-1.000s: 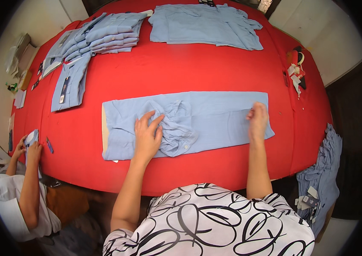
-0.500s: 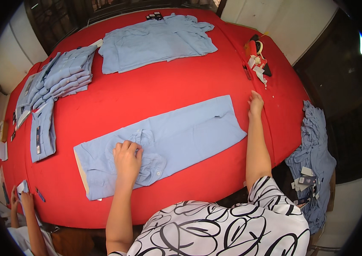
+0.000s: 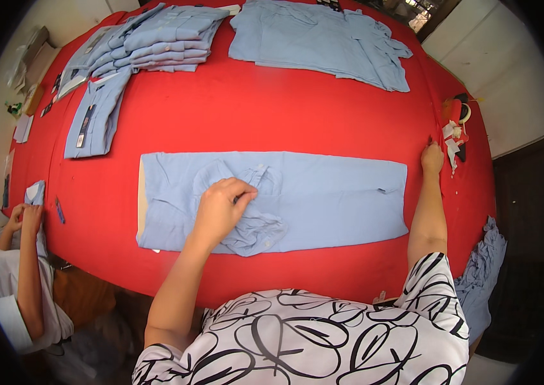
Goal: The person folds shirts by placing them on a cardboard template, folding the sleeves and bottom over the template, and then removing the cardboard before stacking the folded shirts on a table.
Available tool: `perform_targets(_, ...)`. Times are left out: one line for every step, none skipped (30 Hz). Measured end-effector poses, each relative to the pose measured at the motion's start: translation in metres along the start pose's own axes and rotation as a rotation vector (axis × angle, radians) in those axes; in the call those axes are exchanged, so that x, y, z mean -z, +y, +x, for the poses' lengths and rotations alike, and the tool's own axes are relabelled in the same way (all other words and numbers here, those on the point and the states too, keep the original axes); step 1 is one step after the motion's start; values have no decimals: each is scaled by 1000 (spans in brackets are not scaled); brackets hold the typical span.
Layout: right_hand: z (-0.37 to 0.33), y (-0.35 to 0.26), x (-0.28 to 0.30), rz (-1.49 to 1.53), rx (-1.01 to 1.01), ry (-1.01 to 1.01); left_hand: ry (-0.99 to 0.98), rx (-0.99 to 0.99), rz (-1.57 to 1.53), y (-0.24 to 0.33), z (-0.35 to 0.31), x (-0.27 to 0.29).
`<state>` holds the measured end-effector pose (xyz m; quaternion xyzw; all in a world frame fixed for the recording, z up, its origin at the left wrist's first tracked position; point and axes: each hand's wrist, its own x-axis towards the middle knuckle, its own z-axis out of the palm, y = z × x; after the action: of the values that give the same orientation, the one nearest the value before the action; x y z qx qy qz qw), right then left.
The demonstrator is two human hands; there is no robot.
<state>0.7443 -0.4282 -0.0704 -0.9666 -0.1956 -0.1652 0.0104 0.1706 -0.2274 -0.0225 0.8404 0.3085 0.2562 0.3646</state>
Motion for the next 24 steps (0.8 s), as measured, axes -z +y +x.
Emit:
perform_targets(6, 11, 0, -12, 36, 43, -24, 60, -86, 3, 3, 1)
perform_targets(9, 24, 0, -26, 69, 86, -52, 118, -173, 6, 6, 1)
perform_targets(5, 19, 2, 172, 58, 93, -79, 180, -197, 8, 7, 2)
perform_targets(-3, 7, 9, 376, 50, 95, -101, 245, -218, 12, 7, 3)
perform_targets(-15, -3, 18, 578, 36, 98, -127, 306, -241, 14, 9, 2)
perform_targets(-45, -40, 38, 972, 61, -82, -114, 325, -234, 12, 7, 4)
perform_targets(-89, -95, 69, 1361, 92, -292, -88, 356, -228, 3, 1, 9)
perform_targets(-127, -122, 95, 1478, 163, -383, -86, 360, -238, 0, -1, 9)
perform_targets(-170, -157, 133, 1527, 153, -474, -72, 367, -290, -5, -3, 8)
perform_targets(-203, -171, 148, 1536, 205, -618, -66, 361, -347, -8, -3, 5)
perform_targets(-234, -185, 154, 1629, 197, -751, -65, 351, -403, -8, -1, 3)
perform_targets(-254, -194, 154, 1500, 295, -846, -73, 348, -402, -4, 1, 2)
perform_targets(-270, -202, 154, 1365, 389, -938, -80, 347, -400, 0, 3, 3)
perform_targets(-289, -212, 154, 1346, 449, -886, -87, 347, -399, 3, 4, 3)
perform_targets(-303, -222, 155, 1327, 514, -837, -85, 348, -398, 3, 4, 3)
perform_targets(-309, -228, 154, 1258, 558, -800, -82, 347, -399, 2, 3, 2)
perform_targets(-314, -232, 153, 1188, 602, -761, -78, 347, -399, 0, 3, 2)
perform_targets(-317, -236, 153, 1115, 647, -724, -82, 344, -377, -1, 2, 2)
perform_targets(-320, -239, 154, 1146, 635, -712, -85, 340, -355, -2, 2, 2)
perform_targets(-320, -240, 156, 1144, 625, -715, -89, 336, -333, -2, 2, 2)
perform_targets(-320, -241, 156, 1142, 613, -720, -86, 333, -325, -3, 1, 2)
perform_targets(-320, -242, 157, 1141, 601, -725, -84, 330, -318, -5, 1, 1)
perform_targets(-320, -242, 158, 1145, 608, -723, -82, 326, -310, -5, 1, 1)
perform_targets(-320, -242, 158, 1151, 613, -720, -88, 331, -297, -5, 2, 1)
